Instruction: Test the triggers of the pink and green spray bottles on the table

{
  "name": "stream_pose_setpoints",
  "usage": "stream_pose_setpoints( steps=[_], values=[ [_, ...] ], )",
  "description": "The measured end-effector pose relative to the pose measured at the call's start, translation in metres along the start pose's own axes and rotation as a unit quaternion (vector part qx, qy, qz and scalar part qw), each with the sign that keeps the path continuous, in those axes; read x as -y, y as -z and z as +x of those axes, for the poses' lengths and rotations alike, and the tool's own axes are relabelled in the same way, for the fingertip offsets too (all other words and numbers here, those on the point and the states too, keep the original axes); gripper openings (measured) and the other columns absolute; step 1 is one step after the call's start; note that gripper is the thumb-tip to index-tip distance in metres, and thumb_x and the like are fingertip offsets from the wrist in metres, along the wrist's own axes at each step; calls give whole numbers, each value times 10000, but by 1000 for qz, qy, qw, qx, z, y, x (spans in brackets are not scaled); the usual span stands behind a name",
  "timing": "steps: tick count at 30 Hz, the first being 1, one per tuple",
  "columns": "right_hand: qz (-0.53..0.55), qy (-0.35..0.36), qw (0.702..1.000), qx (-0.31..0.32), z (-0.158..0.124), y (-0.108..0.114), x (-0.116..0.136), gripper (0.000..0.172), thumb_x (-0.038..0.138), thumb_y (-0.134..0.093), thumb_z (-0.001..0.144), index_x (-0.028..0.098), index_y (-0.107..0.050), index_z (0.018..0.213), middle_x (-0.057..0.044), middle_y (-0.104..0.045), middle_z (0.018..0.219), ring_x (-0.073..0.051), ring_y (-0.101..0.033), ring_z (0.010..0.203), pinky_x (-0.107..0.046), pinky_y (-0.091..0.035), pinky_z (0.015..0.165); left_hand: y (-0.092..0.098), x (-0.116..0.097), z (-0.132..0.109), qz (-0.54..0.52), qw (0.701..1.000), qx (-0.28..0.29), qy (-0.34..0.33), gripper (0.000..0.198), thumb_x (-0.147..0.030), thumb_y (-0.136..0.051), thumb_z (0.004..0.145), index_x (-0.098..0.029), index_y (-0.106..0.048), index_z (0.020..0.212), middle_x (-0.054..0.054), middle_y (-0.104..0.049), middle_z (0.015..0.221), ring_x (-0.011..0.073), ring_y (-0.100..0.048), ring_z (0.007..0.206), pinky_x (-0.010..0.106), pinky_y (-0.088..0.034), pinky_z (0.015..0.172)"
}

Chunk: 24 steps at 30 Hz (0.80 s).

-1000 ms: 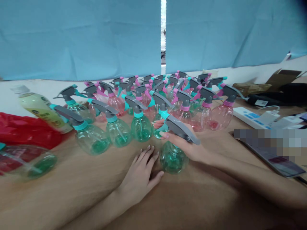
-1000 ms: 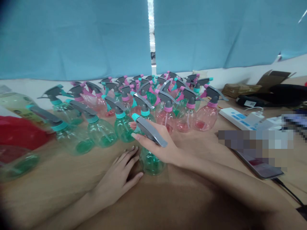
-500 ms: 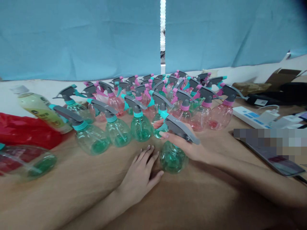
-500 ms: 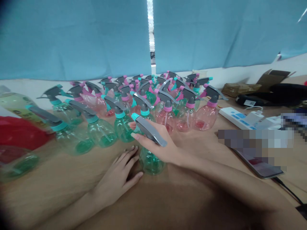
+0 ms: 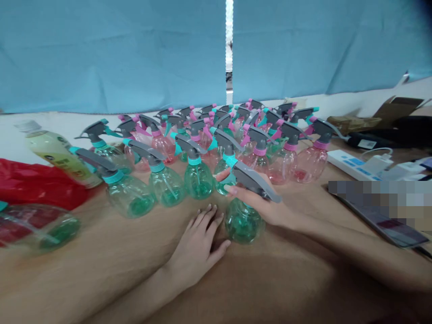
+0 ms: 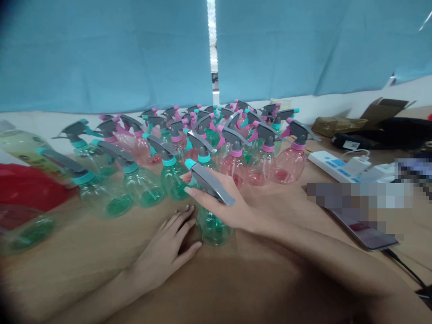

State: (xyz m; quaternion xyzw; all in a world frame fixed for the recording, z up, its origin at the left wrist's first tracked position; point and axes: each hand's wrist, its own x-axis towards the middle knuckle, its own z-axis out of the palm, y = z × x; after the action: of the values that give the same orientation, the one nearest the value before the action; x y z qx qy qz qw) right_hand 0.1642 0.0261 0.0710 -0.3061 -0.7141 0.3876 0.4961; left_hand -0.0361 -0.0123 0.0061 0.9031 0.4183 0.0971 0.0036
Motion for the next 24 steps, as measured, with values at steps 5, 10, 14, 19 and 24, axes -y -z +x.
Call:
stream_pose_setpoints(
  steps=[5, 10, 14, 19, 24],
  values=[
    [-10, 2, 1000, 9, -1, 0, -1, 197, 340, -581, 876, 229, -605, 1037, -8, -618, 882, -172, -599, 860, -328, -477, 790, -1, 0, 0, -7, 1000, -3, 2, 459, -426, -489, 942, -122, -499, 1286, 173, -422, 1439, 323, -360, 1341, 524, -334, 1063],
    [-4, 23, 999, 24, 0, 4, -3, 142, 345, -549, 898, 239, -585, 986, 9, -560, 827, -142, -550, 790, -286, -453, 724, -2, 2, 0, -7, 1000, -12, -4, 457, -426, -487, 943, -113, -504, 1276, 174, -429, 1434, 321, -367, 1337, 521, -329, 1067],
    [-22, 44, 998, 29, 2, 5, -2, 113, 328, -536, 908, 225, -565, 872, 36, -497, 740, -103, -446, 658, -252, -382, 630, -1, 2, -1, -8, 1000, -15, -6, 480, -429, -473, 949, -120, -467, 1317, 162, -445, 1425, 307, -356, 1345, 510, -335, 1066],
    [-33, 42, 998, 32, 3, 6, 2, 201, 338, -538, 902, 214, -511, 745, 48, -416, 676, -99, -380, 622, -252, -316, 576, -1, 1, 0, 2, 1000, -4, -3, 525, -442, -461, 956, -101, -431, 1354, 169, -428, 1438, 302, -348, 1351, 505, -321, 1076],
    [-60, 25, 997, 31, 3, 8, 7, 273, 388, -518, 907, 210, -513, 699, 44, -420, 644, -103, -375, 599, -253, -311, 551, 0, 0, 0, 10, 1000, 4, 0, 530, -438, -471, 952, -93, -439, 1353, 176, -426, 1439, 305, -350, 1351, 505, -322, 1075]
  ],
)
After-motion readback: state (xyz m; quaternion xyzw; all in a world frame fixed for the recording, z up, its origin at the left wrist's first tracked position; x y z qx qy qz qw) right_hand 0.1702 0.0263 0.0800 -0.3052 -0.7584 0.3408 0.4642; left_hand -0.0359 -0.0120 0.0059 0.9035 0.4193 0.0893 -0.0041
